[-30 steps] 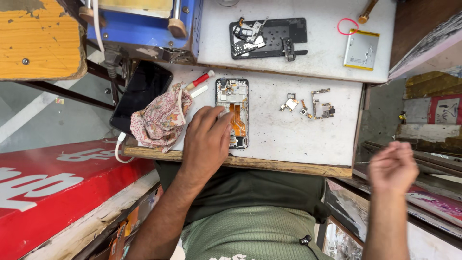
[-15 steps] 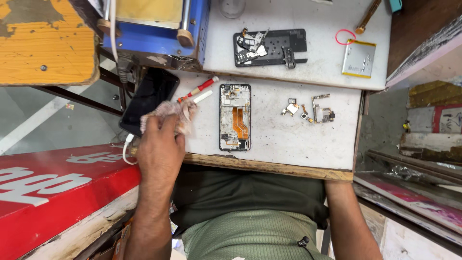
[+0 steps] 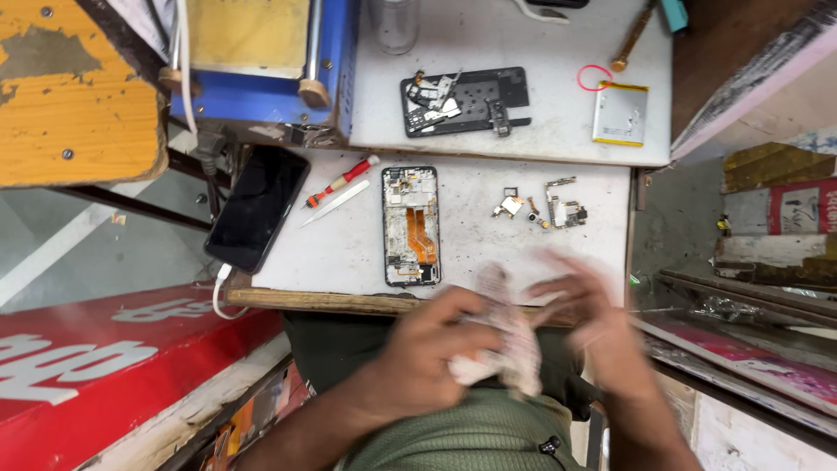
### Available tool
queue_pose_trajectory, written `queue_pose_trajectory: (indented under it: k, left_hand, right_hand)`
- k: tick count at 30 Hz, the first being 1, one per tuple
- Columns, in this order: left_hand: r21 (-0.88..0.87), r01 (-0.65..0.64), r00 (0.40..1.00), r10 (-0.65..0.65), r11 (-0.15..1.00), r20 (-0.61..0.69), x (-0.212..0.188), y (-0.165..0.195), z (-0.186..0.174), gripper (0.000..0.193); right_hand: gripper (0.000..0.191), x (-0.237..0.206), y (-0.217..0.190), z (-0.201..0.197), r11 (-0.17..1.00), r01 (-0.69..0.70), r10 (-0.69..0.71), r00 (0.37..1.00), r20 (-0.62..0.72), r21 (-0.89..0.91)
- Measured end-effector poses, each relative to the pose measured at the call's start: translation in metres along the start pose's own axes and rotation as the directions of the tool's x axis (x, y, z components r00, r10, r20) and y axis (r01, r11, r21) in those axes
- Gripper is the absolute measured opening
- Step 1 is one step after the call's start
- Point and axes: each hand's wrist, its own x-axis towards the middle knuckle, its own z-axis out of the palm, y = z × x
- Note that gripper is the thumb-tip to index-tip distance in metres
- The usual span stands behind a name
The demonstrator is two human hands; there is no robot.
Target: The person works at a repair bench on a disassembled smartphone, wiping its internal components with a cloth and cleaning wipes, handling small internal parts and flex cables, and fitting components back into the phone chassis.
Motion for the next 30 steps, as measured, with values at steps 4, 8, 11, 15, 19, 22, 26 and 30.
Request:
queue_pose_trajectory:
  k: [4, 8, 11, 15, 19, 22, 26, 30]
  left_hand:
    - [0.162, 0.046, 0.997, -0.056, 0.986, 0.059, 0.013, 0.0, 0.022, 0.035]
    - [0.427, 0.011, 1.0, -0.011, 0.904, -0.002, 0.007, 0.002, 0.0, 0.049]
    - [0.419, 0.058, 0.997, -0.03, 0.906, -0.074, 0.003, 0.0, -0.013, 0.047]
    - [0.417, 0.123, 0.988, -0.072, 0.901, -0.137, -0.01, -0.002, -0.019, 0.036]
    - [0.422, 0.197, 0.974, -0.128, 0.885, -0.185, -0.022, -0.013, -0.027, 0.027]
    - [0.431, 0.254, 0.957, -0.163, 0.866, -0.239, -0.03, -0.023, -0.033, 0.023]
    - [0.433, 0.289, 0.952, -0.209, 0.854, -0.223, -0.032, -0.033, -0.038, 0.019]
    - [0.441, 0.277, 0.955, -0.196, 0.854, -0.221, -0.025, -0.034, -0.037, 0.018]
  right_hand:
    - [0.053, 0.004, 0.001, 0.031, 0.944, -0.021, -0.069, 0.963, 0.26, 0.328]
    - [0.023, 0.05, -0.001, 0.003, 0.913, -0.214, 0.24, 0.97, 0.034, -0.347]
    - [0.021, 0.122, -0.007, -0.028, 0.721, -0.037, -0.215, 0.937, -0.274, -0.692]
    - [0.052, 0.154, -0.035, -0.052, 0.241, 0.073, -0.46, 0.887, -0.048, -0.968]
    - [0.027, 0.13, -0.038, -0.029, 0.662, -0.035, -0.176, 0.964, -0.2, -0.749]
    - [0.025, 0.109, -0.028, -0.011, 0.718, -0.166, -0.008, 0.969, -0.246, -0.676]
    - [0.032, 0.088, -0.008, 0.006, 0.665, -0.202, 0.1, 0.978, -0.182, -0.719]
    - [0.039, 0.078, 0.002, 0.012, 0.549, -0.305, 0.299, 0.941, -0.158, -0.778]
